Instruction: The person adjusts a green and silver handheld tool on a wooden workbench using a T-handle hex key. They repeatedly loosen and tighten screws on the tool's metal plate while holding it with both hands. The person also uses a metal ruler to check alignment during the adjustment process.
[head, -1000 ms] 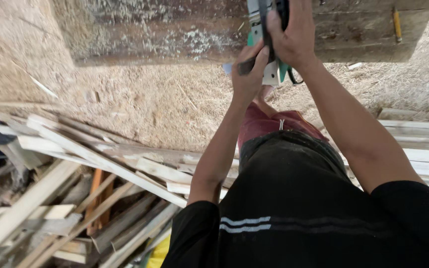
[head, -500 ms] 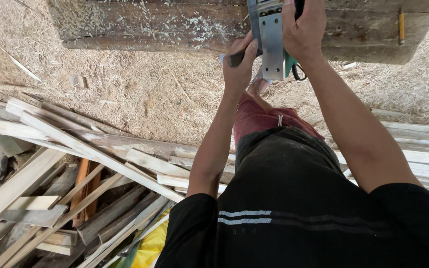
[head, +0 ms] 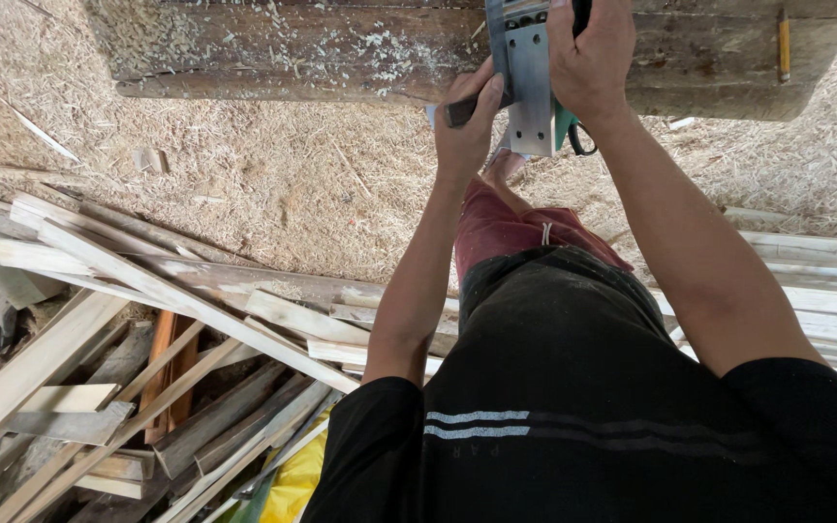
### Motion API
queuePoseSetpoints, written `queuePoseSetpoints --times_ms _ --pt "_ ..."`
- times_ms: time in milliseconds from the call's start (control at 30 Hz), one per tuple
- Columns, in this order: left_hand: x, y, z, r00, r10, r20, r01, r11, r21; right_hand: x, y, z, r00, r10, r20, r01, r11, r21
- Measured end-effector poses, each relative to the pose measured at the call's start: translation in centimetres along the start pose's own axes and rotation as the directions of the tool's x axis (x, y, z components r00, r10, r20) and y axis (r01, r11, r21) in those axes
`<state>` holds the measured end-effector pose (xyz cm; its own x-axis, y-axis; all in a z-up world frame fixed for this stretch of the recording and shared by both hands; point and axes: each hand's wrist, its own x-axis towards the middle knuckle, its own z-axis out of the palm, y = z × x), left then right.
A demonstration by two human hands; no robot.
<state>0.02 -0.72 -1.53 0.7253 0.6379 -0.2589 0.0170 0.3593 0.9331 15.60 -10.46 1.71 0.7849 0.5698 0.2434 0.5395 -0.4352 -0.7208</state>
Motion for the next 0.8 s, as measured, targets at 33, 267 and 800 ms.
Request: queuePoseSetpoints --times_ms 33,267,800 --pt "0.0 0.0 -0.1 1.000 0.008 0.003 -0.008 1.000 -0.009 0.0 -0.1 0.0 1.000 0.003 0.001 -0.003 1.000 0.013" --pt "0.3 -0.8 -0.2 1.000 0.013 0.007 -0.014 0.997 0.076 0.0 0.5 0.1 0.997 -0.071 -0.003 0.071 0.997 0.023" --pt "-1.9 4.1 3.1 0.999 0.013 0.048 -0.017 0.997 0.075 -0.3 -0.5 -1.3 0.987 -0.040 0.155 0.038 0.999 0.016"
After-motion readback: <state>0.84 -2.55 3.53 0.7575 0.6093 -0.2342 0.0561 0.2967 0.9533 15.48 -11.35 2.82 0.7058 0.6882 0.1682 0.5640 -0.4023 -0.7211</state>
